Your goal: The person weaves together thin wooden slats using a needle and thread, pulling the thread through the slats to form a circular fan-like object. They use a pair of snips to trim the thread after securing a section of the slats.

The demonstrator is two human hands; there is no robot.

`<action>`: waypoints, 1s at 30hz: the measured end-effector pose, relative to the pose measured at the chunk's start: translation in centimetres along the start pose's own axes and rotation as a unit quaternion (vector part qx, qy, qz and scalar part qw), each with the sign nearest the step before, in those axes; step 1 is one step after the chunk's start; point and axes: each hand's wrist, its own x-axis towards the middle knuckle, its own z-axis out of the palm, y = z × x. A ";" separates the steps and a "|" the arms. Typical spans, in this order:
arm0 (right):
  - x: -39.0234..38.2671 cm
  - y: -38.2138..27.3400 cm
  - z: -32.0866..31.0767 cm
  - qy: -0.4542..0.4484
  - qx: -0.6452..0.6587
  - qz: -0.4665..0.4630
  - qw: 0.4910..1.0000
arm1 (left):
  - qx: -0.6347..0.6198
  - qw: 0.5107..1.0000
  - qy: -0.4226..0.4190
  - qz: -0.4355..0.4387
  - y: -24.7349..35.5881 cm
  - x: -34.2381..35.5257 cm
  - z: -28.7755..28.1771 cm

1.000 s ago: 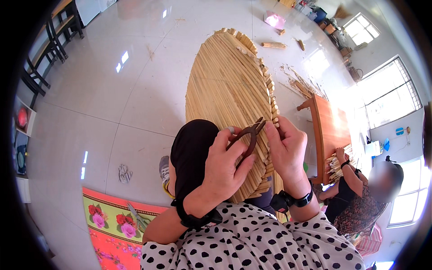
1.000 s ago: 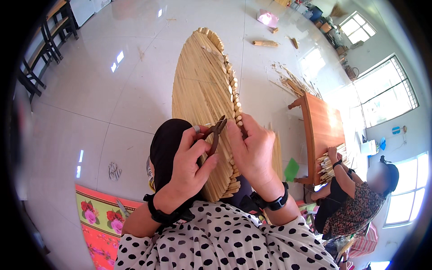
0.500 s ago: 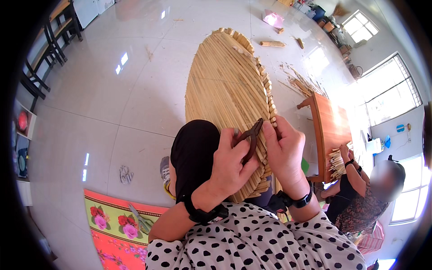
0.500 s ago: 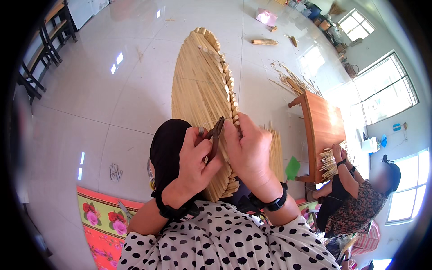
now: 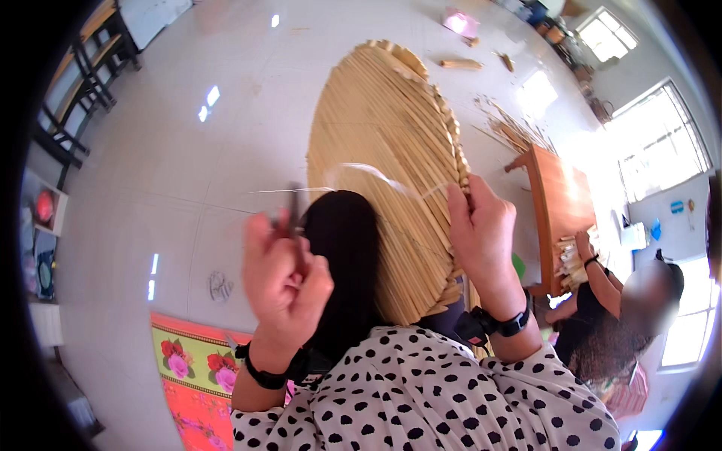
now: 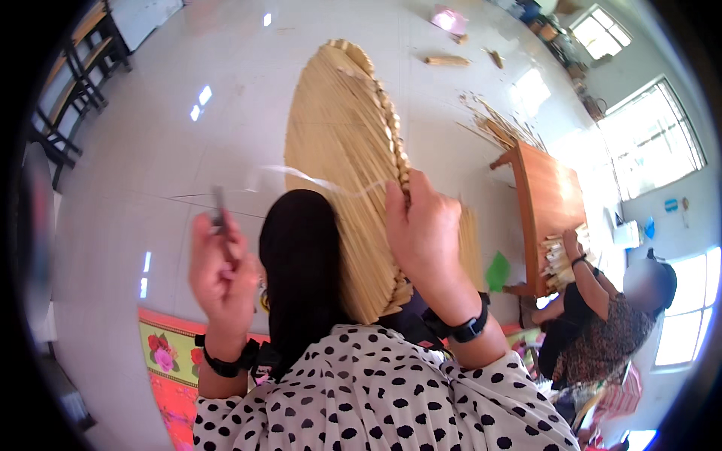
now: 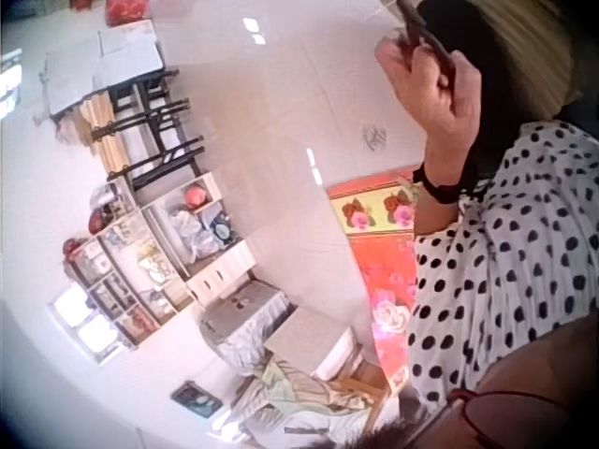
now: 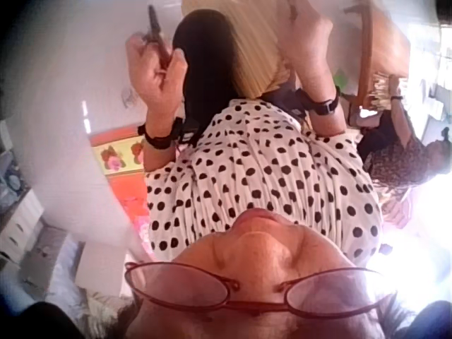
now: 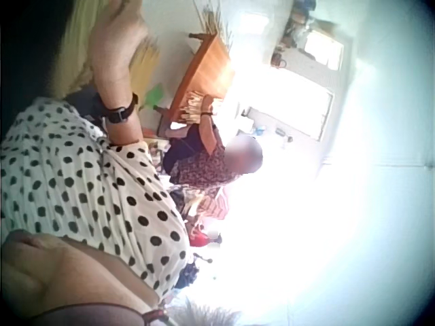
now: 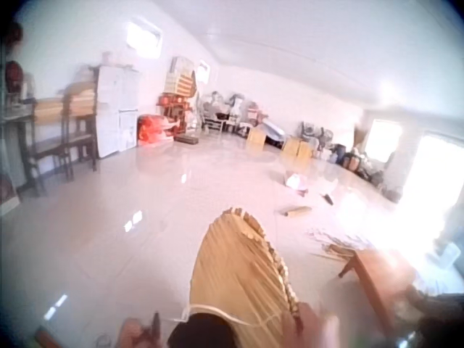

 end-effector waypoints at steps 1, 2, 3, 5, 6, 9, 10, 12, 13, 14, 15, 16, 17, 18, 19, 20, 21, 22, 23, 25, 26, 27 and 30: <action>-0.1 0.0 -0.3 -0.008 -0.006 0.000 1.000 | 0.063 0.996 -0.045 0.039 0.4 0.2 -0.5; -0.2 -0.2 -0.4 -0.015 -0.013 0.000 1.000 | 0.041 0.996 -0.071 0.036 0.3 0.1 -0.2; -0.5 -0.7 -0.4 0.046 -0.009 -0.034 0.998 | 0.004 0.998 -0.068 0.006 0.0 -0.4 0.2; -0.5 -2.3 -1.7 0.117 -0.011 -0.106 0.987 | -0.031 0.995 -0.090 0.015 0.4 -0.5 0.5; -0.6 -3.2 -2.6 0.153 -0.012 -0.141 0.978 | -0.048 0.993 -0.102 0.021 0.7 -0.4 0.5; -1.8 -5.3 -2.9 -0.015 0.139 -0.162 0.977 | -0.050 0.988 -0.138 0.043 1.7 -0.4 0.5; -1.9 -5.8 -2.9 -0.068 0.190 -0.157 0.967 | -0.046 0.987 -0.148 0.050 2.2 -0.3 0.5; -2.0 -5.2 -2.2 -0.092 0.185 -0.215 0.955 | -0.032 0.984 -0.164 0.059 2.7 -0.3 0.4; -2.2 -5.1 -2.0 -0.106 0.188 -0.221 0.951 | -0.026 0.983 -0.171 0.061 2.7 -0.4 0.2; -2.3 -4.9 -1.9 -0.119 0.190 -0.227 0.948 | -0.021 0.981 -0.179 0.064 2.7 -0.5 0.0; -2.4 -4.7 -1.6 -0.131 0.174 -0.249 0.944 | -0.009 0.981 -0.182 0.061 2.4 -1.0 -0.6; -2.4 -4.3 -1.4 -0.139 0.158 -0.269 0.940 | 0.001 0.981 -0.187 0.059 1.6 -1.5 -1.3; -2.4 -3.9 -1.3 -0.147 0.140 -0.288 0.936 | 0.011 0.979 -0.193 0.059 0.7 -2.1 -2.2; -2.4 -3.3 -1.1 -0.172 0.123 -0.303 0.929 | 0.032 0.979 -0.201 0.029 -0.8 -3.0 -3.4; -2.6 -2.7 -1.2 -0.196 0.112 -0.317 0.921 | 0.057 0.976 -0.211 -0.003 -2.4 -4.2 -5.0; -2.8 -2.3 -1.2 -0.223 0.101 -0.331 0.911 | 0.090 0.977 -0.187 -0.048 -4.5 -5.8 -6.7; -3.0 -2.1 -1.4 -0.240 0.095 -0.337 0.905 | 0.123 0.975 -0.162 -0.093 -7.4 -7.9 -8.6; -3.3 -2.0 -1.5 -0.258 0.095 -0.345 0.897 | 0.194 0.960 -0.135 -0.152 -10.8 -11.2 -11.0; -3.4 -1.9 -1.6 -0.276 0.092 -0.353 0.889 | 0.262 0.936 -0.106 -0.208 -14.9 -15.4 -13.5; -3.5 -1.5 -2.4 -0.285 0.100 -0.355 0.885 | 0.425 0.868 -0.129 -0.223 -23.2 -26.0 -18.6; -3.5 -1.4 -2.8 -0.290 0.096 -0.352 0.885 | 0.468 0.826 -0.177 -0.259 -24.8 -29.2 -19.0; -3.5 -1.5 -3.1 -0.280 0.099 -0.355 0.886 | 0.468 0.779 -0.224 -0.352 -25.4 -31.4 -18.9; -3.3 -1.9 -3.5 -0.266 0.111 -0.360 0.887 | 0.449 0.718 -0.265 -0.461 -26.0 -38.3 -19.7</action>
